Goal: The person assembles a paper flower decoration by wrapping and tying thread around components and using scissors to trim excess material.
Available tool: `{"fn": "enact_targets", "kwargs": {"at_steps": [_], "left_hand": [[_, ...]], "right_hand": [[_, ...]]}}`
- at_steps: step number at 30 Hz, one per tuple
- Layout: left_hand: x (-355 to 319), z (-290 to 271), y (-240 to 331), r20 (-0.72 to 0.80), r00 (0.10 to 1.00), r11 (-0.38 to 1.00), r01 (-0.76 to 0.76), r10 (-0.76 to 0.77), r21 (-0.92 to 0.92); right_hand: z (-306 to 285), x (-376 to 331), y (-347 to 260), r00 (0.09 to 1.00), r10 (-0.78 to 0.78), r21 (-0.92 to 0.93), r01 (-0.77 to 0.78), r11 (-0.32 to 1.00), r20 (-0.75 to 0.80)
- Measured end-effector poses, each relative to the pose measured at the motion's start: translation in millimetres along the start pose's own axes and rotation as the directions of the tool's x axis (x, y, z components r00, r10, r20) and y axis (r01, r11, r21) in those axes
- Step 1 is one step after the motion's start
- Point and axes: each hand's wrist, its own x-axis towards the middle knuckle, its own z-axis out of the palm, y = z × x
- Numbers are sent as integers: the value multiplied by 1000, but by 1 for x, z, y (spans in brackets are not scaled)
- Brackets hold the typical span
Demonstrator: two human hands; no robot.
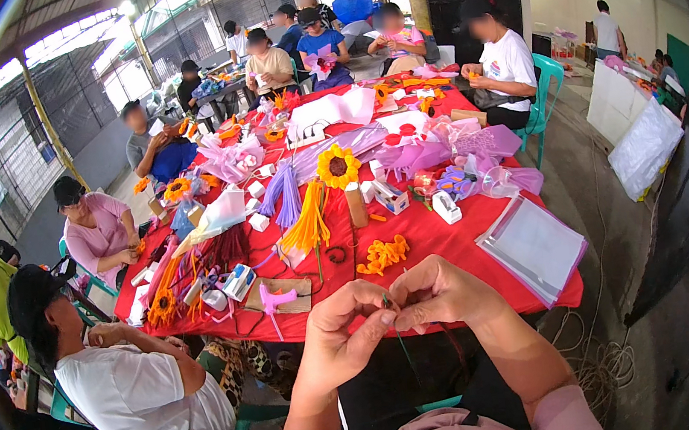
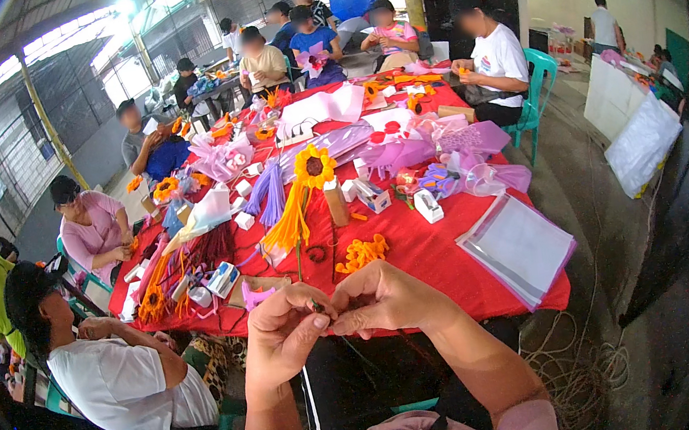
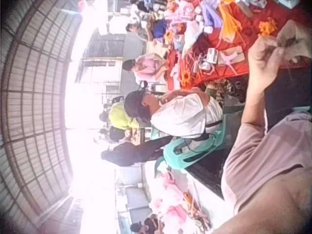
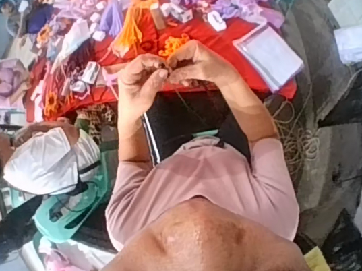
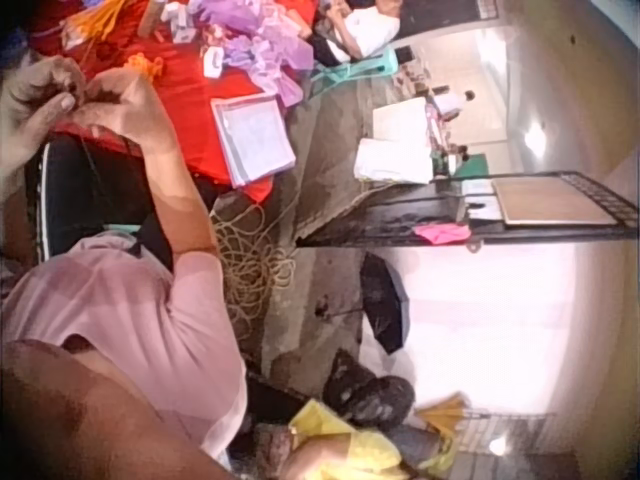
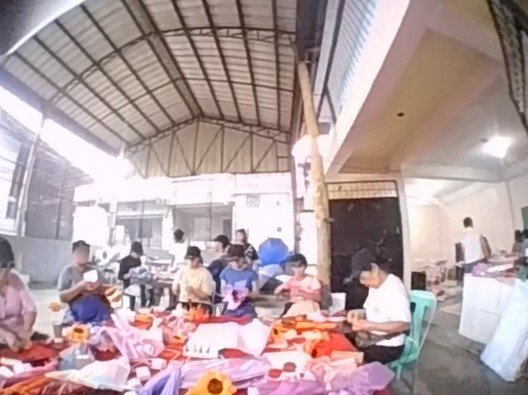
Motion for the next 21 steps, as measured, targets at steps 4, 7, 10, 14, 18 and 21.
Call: {"fn": "enact_targets", "kwargs": {"at_steps": [4, 7, 10, 14, 18, 21], "left_hand": [[1, 3, -11, -111, 986, 971, -97, 124, 219], [2, 5, -12, -120, 982, 931, -96, 146, 351], [2, 5, -21, -190, 970, 931, -73, 150, 359], [4, 8, -24, -277, 942, 923, -72, 187, 379], [8, 13, -34, -396, 896, 930, -51, 204, 364], [9, 21, -39, -485, 850, 901, 28, 207, 433]], "right_hand": [[0, -1, 0, 993, 40, -59, -47, 997, -113], [3, -2, -2, 981, -4, -175, -32, 984, -196], [10, -1, -1, 960, -92, -280, 15, 960, -264], [18, -1, 1, 909, -219, -494, 17, 869, -355], [28, 4, 5, 813, -449, -741, 34, 671, -370], [36, 8, 13, 761, -542, -857, -37, 514, -358]]}}
